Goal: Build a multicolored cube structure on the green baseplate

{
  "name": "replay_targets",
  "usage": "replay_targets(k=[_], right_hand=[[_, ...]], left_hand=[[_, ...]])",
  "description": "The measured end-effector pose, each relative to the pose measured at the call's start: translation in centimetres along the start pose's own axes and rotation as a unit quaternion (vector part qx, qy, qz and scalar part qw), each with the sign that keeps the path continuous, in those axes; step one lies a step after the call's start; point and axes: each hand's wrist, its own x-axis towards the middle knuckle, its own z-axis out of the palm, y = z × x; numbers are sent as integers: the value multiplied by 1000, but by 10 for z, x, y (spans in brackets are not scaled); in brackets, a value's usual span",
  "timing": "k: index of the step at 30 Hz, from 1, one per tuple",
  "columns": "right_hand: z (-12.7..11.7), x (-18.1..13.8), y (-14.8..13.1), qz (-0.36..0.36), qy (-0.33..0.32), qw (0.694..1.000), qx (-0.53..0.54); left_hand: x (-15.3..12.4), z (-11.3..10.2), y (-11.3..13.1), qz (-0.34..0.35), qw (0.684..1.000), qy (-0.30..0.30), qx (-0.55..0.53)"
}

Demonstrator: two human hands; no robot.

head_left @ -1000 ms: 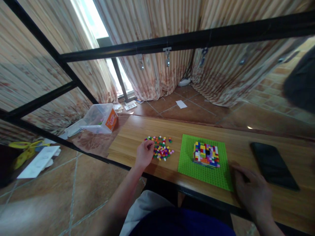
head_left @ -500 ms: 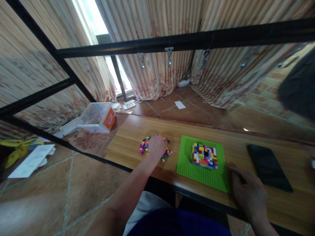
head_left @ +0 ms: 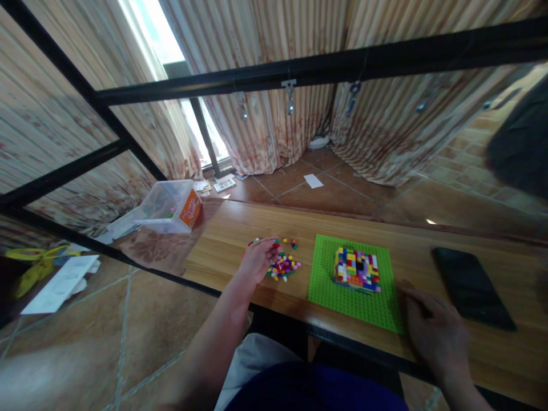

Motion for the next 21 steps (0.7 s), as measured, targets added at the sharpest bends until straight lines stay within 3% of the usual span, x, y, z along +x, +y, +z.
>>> replay_targets(k=[5, 12, 18, 21], right_hand=[[0, 0, 1, 1, 0, 1000, -9], [1, 0, 2, 12, -10, 1000, -13], [1, 0, 2, 9, -6, 1000, -18], [1, 0, 3, 1, -1, 1000, -18]], left_hand=[[-9, -6, 3, -17, 997, -26, -74], [-18, -8, 2, 0, 1000, -7, -28], [-18, -13, 3, 91, 994, 51, 27], [-16, -16, -1, 102, 988, 88, 79]])
